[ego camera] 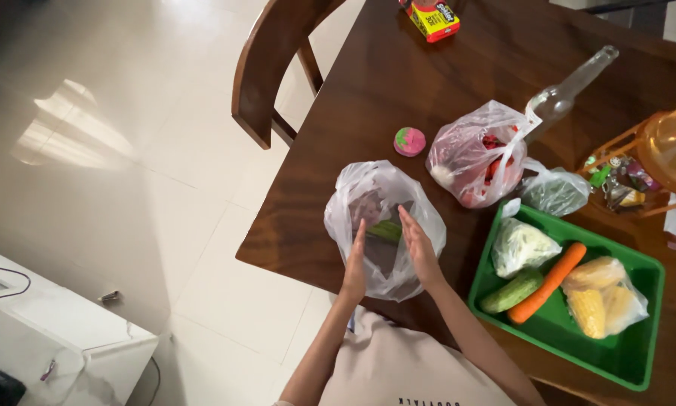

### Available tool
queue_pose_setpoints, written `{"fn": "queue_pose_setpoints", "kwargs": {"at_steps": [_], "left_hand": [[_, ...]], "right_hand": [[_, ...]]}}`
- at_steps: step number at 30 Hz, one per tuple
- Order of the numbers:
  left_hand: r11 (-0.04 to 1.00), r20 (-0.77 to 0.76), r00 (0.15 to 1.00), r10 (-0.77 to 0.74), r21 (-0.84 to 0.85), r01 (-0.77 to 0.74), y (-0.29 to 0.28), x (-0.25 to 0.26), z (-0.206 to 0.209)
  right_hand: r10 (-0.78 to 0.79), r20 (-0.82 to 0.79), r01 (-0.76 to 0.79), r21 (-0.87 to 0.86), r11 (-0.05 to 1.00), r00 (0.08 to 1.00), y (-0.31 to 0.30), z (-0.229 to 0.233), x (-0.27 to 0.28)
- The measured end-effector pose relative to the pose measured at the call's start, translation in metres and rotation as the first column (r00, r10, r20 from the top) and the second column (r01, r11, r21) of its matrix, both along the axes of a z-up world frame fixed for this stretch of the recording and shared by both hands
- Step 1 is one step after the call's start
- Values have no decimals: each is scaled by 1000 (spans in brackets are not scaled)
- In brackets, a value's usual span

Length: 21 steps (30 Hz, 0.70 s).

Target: Organizing vegetables and items from plastic bags into a tray.

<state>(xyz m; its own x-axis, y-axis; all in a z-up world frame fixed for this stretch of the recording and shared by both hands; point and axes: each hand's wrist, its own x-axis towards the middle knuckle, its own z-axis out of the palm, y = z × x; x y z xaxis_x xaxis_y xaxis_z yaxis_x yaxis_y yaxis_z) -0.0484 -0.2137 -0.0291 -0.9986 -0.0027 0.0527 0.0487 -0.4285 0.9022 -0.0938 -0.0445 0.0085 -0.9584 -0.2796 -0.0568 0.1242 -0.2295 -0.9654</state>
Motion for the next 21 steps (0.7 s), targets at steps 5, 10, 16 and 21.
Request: {"fn": "queue_pose_setpoints", "kwargs": {"at_steps": [5,10,16,21], "left_hand": [[998,178,983,-32,-47,41,6,-1,-29],[999,238,971,3,39,-13,17,-10,-87],[988,213,967,142,-91,-126,14,-17,-113],[982,341,922,185,-111,-156,9,-24,-120]], "right_hand": [[-15,67,16,-12,1000,998,-3,-49,-24],[-75,72,67,108,992,995,-6,-88,-40],[-137,-90,163,610,776,987,3,-112,-43],[-6,83,-50,657,752,997,19,-136,-67]]}}
